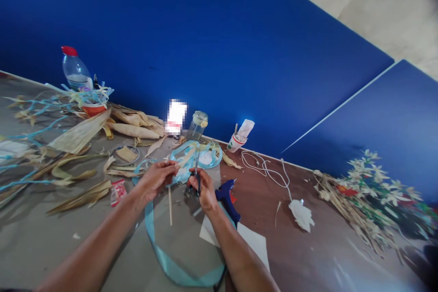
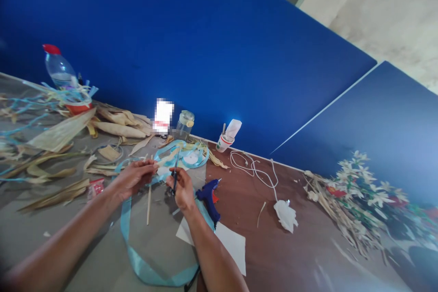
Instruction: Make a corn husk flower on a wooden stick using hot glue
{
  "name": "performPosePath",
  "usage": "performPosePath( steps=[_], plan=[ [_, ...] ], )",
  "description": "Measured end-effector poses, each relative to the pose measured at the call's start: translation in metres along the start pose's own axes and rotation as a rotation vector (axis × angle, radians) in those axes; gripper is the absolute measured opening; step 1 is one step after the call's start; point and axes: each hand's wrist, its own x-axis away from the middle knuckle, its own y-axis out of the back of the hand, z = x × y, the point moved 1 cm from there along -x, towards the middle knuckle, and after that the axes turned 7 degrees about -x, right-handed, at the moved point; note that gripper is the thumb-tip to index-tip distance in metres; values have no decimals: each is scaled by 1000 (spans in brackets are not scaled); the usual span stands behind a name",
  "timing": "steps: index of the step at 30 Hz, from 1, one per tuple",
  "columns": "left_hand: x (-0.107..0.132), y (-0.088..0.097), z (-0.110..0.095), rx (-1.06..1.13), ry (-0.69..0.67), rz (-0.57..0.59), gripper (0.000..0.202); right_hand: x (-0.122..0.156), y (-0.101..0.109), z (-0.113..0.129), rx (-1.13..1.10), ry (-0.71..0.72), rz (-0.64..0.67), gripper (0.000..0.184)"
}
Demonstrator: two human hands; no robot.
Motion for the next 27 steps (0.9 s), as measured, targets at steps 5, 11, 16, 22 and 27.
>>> performPosePath(
  steps=[5, 11, 16, 22, 27],
  plan=[
    [0, 4, -2, 55, -16, -21, 23, 4, -2, 2, 102, -29, 116, 34],
    [-1, 3, -2, 46, -16, -3, 18, 8, -2, -3, 169, -33, 178, 32],
    [2, 2, -3, -5, -19, -9, 17, 6, -1, -8, 240, -31, 187, 32],
    [0, 5, -2, -141, -71, -78, 14, 6, -2, -1, 267, -41, 166, 28],
    [-4, 7, 1, -243, -128, -86, 12, 7, -4, 1, 299, -18, 182, 26]
  ],
)
